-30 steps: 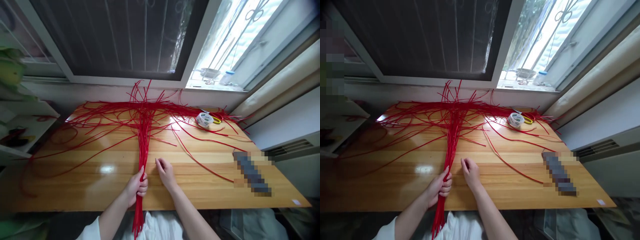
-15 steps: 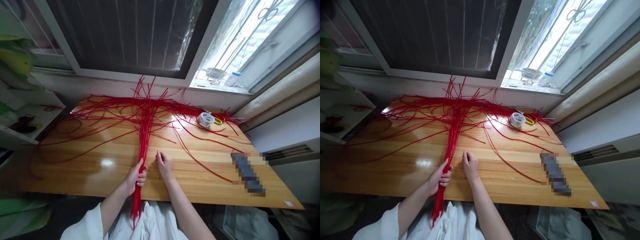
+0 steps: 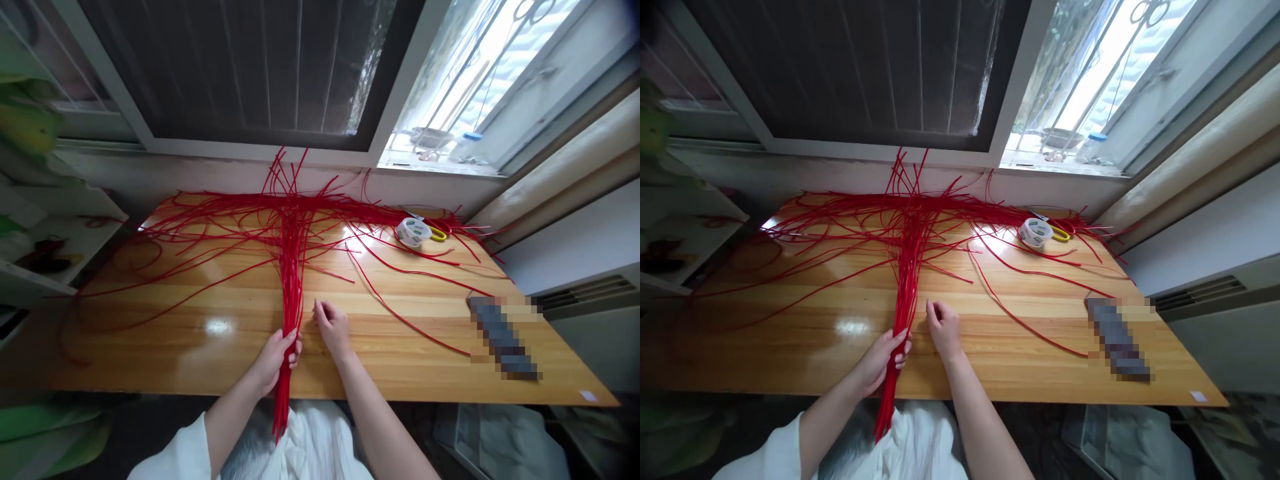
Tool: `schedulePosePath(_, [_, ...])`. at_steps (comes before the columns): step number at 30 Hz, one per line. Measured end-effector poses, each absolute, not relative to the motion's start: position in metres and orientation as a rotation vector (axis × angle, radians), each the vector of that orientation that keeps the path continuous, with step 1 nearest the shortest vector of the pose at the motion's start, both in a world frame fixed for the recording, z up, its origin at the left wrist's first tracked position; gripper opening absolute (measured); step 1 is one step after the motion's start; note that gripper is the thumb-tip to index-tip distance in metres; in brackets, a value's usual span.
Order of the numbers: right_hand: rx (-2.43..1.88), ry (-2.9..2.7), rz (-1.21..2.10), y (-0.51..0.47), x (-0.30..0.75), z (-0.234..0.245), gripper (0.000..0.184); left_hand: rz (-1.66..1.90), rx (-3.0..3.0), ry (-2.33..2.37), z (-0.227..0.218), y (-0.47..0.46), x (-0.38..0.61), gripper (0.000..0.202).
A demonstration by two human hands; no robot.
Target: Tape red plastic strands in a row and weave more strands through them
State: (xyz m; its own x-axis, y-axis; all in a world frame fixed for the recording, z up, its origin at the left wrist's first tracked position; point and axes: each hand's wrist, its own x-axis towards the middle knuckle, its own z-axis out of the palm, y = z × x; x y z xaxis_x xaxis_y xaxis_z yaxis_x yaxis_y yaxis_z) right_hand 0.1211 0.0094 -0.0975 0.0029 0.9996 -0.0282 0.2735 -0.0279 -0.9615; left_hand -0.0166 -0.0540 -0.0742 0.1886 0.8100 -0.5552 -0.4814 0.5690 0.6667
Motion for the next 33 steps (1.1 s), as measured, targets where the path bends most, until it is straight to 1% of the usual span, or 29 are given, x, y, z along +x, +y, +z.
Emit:
schedulePosePath(2, [-1.413, -1.425, 1.118, 0.01, 0.123, -0.094, 0.038, 0.916, 0.386, 1.059, -0.071, -0.052, -0.018, 0.031])
schedulePosePath(4, [-1.347, -1.468, 1.241, 0.011, 0.123, -0.086, 0.036, 0.884, 0.411, 1.074, -0.067, -0.049, -0.018, 0.03])
schedulePosePath(7, [-1.208, -1.46, 1.659, 0.012, 0.12, -0.072, 0.035, 0.842, 0.485, 1.028, -0.06, -0.044, -0.014, 0.032])
schedulePosePath(10, [-1.143, -1.261, 2.039, 0.012, 0.115, -0.063, 0.034, 0.822, 0.52, 0.947, -0.058, -0.041, -0.007, 0.034])
schedulePosePath(13, [-1.074, -1.012, 2.286, 0.013, 0.114, -0.063, 0.037, 0.805, 0.505, 0.866, -0.061, -0.043, -0.003, 0.031])
schedulePosePath(15, [-1.02, -0.899, 2.362, 0.013, 0.113, -0.065, 0.034, 0.793, 0.461, 0.842, -0.065, -0.045, -0.002, 0.03])
schedulePosePath(17, [-1.036, -0.852, 2.306, 0.014, 0.111, -0.066, 0.032, 0.786, 0.413, 0.855, -0.068, -0.044, -0.002, 0.031])
schedulePosePath(20, [-1.115, -0.882, 2.135, 0.022, 0.105, -0.065, 0.033, 0.793, 0.408, 0.909, -0.069, -0.036, -0.002, 0.032])
schedulePosePath(24, [-1.132, -0.963, 1.993, 0.043, 0.097, -0.065, 0.032, 0.871, 0.601, 1.058, -0.07, -0.014, -0.005, 0.027])
schedulePosePath(27, [-1.118, -0.926, 1.945, 0.057, 0.092, -0.07, 0.034, 0.92, 0.733, 1.215, -0.075, 0.0, -0.014, 0.025])
schedulePosePath(30, [-1.069, -0.881, 1.964, 0.064, 0.086, -0.078, 0.035, 0.854, 0.737, 1.275, -0.081, 0.01, -0.026, 0.025])
schedulePosePath(33, [-1.14, -1.027, 1.867, 0.069, 0.083, -0.089, 0.03, 0.811, 0.743, 1.3, -0.084, 0.013, -0.035, 0.024])
